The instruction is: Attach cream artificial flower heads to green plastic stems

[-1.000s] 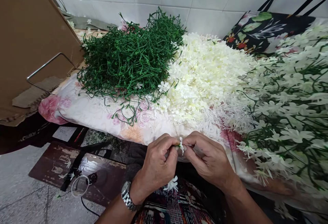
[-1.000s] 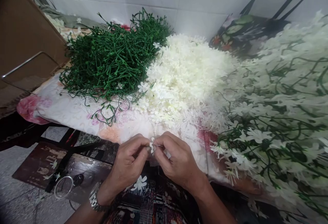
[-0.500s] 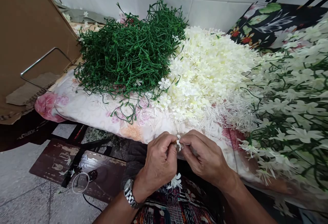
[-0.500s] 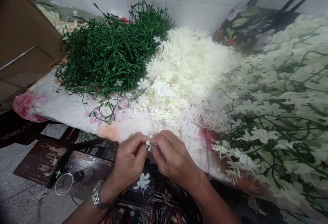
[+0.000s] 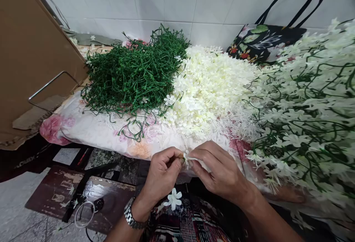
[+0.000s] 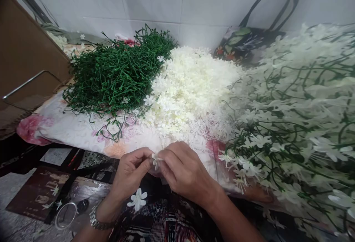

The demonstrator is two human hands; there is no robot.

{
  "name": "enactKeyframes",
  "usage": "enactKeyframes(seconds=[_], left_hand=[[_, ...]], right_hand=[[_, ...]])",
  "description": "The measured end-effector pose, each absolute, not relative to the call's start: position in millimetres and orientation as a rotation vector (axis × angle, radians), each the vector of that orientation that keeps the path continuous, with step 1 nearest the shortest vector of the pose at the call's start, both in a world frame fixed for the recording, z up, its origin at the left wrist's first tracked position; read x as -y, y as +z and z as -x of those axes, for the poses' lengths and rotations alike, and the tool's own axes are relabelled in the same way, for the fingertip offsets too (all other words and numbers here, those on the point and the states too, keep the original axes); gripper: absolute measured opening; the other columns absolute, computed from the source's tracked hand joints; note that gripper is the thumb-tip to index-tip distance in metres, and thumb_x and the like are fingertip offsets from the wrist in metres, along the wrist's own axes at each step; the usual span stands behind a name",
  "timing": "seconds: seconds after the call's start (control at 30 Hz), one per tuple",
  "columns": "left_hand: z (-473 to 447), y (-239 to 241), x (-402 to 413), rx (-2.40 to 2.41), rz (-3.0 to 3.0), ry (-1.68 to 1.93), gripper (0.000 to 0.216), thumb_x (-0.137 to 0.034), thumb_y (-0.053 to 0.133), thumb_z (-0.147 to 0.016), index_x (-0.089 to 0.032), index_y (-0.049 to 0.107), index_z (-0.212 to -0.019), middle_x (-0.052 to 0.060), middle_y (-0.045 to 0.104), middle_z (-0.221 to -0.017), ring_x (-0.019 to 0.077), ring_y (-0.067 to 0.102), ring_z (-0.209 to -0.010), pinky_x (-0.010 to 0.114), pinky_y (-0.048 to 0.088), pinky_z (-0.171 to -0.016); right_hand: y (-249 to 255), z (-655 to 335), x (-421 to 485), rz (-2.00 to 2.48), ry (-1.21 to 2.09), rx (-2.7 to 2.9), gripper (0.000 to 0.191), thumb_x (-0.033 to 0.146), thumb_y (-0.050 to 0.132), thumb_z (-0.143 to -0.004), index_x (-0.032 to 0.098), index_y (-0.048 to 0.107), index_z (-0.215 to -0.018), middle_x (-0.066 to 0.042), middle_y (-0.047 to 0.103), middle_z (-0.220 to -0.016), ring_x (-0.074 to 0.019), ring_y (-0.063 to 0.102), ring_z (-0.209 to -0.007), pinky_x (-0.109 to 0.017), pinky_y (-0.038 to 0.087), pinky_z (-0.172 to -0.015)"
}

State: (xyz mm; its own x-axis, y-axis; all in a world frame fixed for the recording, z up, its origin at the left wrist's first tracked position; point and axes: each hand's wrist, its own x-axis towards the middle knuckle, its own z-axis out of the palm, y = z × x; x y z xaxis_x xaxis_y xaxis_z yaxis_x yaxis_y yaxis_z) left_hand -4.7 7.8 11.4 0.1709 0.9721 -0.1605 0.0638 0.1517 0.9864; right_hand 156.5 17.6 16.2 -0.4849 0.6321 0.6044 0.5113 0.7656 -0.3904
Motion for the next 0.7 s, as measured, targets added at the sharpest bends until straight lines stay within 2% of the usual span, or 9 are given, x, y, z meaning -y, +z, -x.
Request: enactKeyframes(seconds=[0.13,0.33,0.7], left_hand=[[5.6,13.4,-9.2,-1.192,-1.202,0.920,0.018,-0.027,0.051,-0.073,-0.013,0.054,-0.061,-0.001,0.047,-0.054,0.0105,0.040,-0.052,0.022,0.034,-0.049],[3.9,10.0,-7.3,-1.192,-1.212,0.933,0.019,-0.026,0.050,-0.074,-0.014,0.052,-0.060,-0.001,0.046,-0.054,0.0111,0.042,-0.052,0.022,0.035,-0.050],[-1.3,9.5,-6.3,-1.274,-1.360,1.015,0.018,-0.017,0.043,-0.075,-0.017,0.043,-0.057,-0.003,0.040,-0.053,0.0097,0.038,-0.051,0.021,0.033,-0.049]], right_hand=[[19.1,-152.6,-18.5,0.816,0.168,2.230,0.011,0.004,0.047,-0.084,0.013,0.055,-0.081,-0.005,0.056,-0.068,-0.0145,0.049,-0.066,-0.028,0.043,-0.059],[17.2,-149.4,-19.5,0.822,0.171,2.235,0.014,0.005,0.043,-0.086,0.014,0.053,-0.082,-0.004,0.056,-0.069,-0.0132,0.049,-0.066,-0.027,0.045,-0.060],[10.3,-143.4,-20.6,0.860,0.170,2.230,0.016,0.005,0.039,-0.088,0.015,0.049,-0.081,-0.004,0.052,-0.067,-0.0130,0.049,-0.064,-0.026,0.046,-0.056]])
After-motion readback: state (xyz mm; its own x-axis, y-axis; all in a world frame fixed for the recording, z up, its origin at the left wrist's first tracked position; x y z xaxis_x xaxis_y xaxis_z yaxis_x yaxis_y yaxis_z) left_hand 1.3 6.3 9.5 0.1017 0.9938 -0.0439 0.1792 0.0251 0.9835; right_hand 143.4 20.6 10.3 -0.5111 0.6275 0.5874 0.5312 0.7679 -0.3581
